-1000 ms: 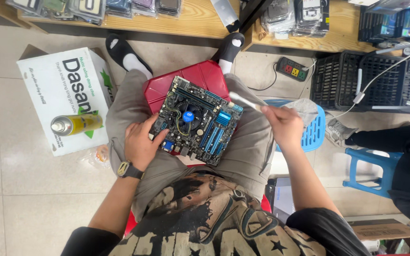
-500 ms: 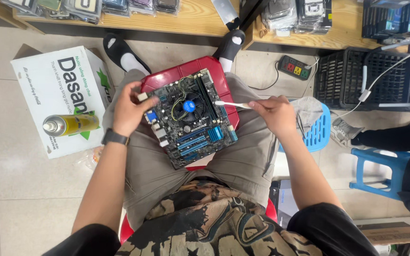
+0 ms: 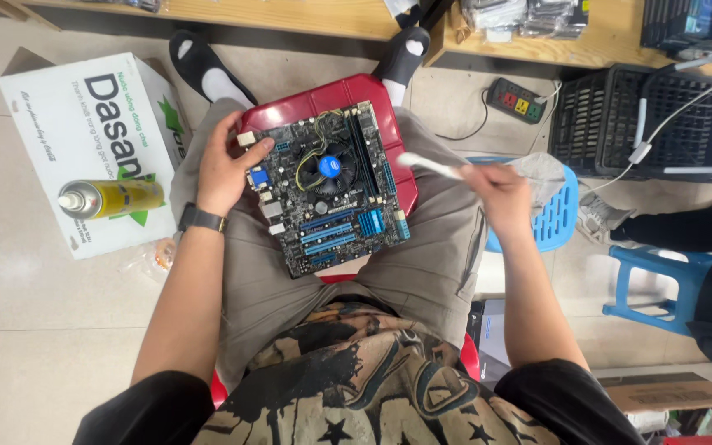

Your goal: The person cleans a computer motherboard resting on their lap using a cotton swab and a spray can. They wipe various components and ports, then spray the board and continue wiping with the swab.

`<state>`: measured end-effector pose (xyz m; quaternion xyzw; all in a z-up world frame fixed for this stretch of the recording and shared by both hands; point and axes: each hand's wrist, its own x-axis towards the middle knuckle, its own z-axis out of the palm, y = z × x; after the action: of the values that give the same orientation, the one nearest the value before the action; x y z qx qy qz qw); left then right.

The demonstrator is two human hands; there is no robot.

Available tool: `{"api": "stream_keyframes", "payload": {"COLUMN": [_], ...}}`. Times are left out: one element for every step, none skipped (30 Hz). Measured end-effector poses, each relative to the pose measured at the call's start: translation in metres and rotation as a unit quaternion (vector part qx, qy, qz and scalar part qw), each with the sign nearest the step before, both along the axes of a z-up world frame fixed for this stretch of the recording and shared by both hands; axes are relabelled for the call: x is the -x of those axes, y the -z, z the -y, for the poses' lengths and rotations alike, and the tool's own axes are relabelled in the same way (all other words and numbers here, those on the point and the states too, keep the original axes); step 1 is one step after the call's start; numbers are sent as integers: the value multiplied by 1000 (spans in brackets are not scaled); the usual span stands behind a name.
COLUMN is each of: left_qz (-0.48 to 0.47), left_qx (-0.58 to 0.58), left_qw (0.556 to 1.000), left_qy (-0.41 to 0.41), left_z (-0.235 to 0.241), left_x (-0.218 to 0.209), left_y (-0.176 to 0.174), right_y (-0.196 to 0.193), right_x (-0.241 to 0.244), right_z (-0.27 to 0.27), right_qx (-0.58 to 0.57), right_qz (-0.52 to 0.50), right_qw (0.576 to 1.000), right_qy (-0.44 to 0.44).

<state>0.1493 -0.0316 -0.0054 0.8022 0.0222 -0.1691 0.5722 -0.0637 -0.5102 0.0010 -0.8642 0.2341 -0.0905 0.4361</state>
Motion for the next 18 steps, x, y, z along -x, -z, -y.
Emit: {"api": "stream_keyframes", "payload": {"left_qz": [0,-11,-19,-16,-16,-17,-19,-22,-21,-18,-23,-29,-32,-21,-10,-14,-10,-6], "left_qx": [3,2,2,4,3,2,-1,-1,2,3,-1,-4,-6,-2,4,3,8,13], "left_qw": [1000,1000,1000,1000,1000,1000,1000,1000,1000,1000,1000,1000,999,1000,1000,1000,1000,1000], "left_qy": [3,4,4,5,3,0,1,1,2,4,0,-5,-6,-10,-10,-8,-10,-13], "left_z": [0,0,-1,5,3,2,1,0,2,3,3,2,1,1,3,2,2,3], "left_x": [1,1,-1,-5,-3,-2,0,3,-2,-4,-3,-3,-3,-3,-4,-1,-2,-2], "left_y": [-1,-2,-3,0,1,2,1,0,-1,0,3,5,5,5,6,4,3,1], "right_y": [-20,-40,-59,-57,-53,-49,-53,-56,-61,-63,-65,-67,-58,-49,-42,-44,-47,-50], "right_x": [-2,-4,-9,-13,-13,-13,-7,-2,-1,3,6,10,13,17,24,22,17,12], "right_z": [-13,-26,-39,-37,-40,-43,-46,-50,-51,-50,-48,-47,-42,-37,-30,-33,-35,-36], "right_qx": [3,59,114,117,89,61,59,87,117,118,106,94,92,81,72,72,77,82], "right_qz": [0,-19,-36,-33,-39,-46,-48,-50,-47,-44,-53,-63,-66,-74,-82,-87,-58,-29], "right_qw": [1000,998,992,992,995,997,997,995,992,992,993,993,993,993,993,993,995,996], "right_qy": [3,-16,-37,-36,-6,24,24,-4,-29,-27,-29,-31,-33,-35,-33,-31,-21,-10]}}
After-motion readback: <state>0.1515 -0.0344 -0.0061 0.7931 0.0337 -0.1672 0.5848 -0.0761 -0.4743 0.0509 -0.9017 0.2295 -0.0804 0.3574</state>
